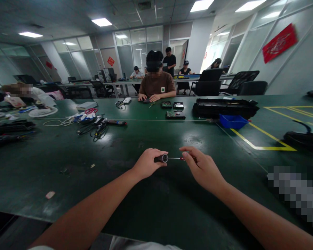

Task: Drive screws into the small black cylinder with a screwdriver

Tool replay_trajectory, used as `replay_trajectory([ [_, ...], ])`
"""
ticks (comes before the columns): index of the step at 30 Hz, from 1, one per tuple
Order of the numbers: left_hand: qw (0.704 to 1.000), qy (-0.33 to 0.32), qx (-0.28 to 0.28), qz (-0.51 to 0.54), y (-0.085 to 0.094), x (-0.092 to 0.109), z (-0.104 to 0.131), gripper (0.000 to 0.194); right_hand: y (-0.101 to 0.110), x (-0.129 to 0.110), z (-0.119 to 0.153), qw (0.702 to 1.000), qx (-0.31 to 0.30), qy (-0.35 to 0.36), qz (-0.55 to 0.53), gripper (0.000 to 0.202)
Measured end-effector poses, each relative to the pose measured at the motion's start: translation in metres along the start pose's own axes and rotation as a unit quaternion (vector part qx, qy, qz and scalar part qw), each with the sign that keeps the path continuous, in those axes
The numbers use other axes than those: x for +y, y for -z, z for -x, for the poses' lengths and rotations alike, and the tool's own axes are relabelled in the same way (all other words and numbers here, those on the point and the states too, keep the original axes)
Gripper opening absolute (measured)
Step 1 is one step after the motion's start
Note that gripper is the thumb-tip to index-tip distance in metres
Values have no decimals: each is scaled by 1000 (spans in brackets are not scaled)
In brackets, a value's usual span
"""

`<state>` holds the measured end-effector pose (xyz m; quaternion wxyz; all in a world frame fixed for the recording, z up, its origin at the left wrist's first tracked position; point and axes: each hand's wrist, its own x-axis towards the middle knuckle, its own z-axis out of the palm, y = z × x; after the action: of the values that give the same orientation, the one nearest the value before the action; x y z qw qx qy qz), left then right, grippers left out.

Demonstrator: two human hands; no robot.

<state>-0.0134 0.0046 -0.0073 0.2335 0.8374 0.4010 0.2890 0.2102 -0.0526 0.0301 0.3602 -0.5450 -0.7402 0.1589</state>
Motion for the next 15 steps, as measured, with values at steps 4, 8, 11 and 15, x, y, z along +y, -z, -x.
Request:
replay_trajectory([
  [4, 1000, 3, 0, 0, 2, 0, 0, 42, -1, 0, 1, 1000, 14, 22, -12, 30],
  [8, 1000, 12, -4, -4, 4, 1, 0, 42, -2, 3, 3, 999, 32, 32, -21, 29],
  [11, 1000, 11, -2, -8, 3, 1, 1, 42, -1, 3, 2, 1000, 15, 19, -18, 30],
  [15, 1000, 10, -1, -14, 2, 1, 1, 41, 1, 1, -1, 1000, -16, 3, 8, 40],
])
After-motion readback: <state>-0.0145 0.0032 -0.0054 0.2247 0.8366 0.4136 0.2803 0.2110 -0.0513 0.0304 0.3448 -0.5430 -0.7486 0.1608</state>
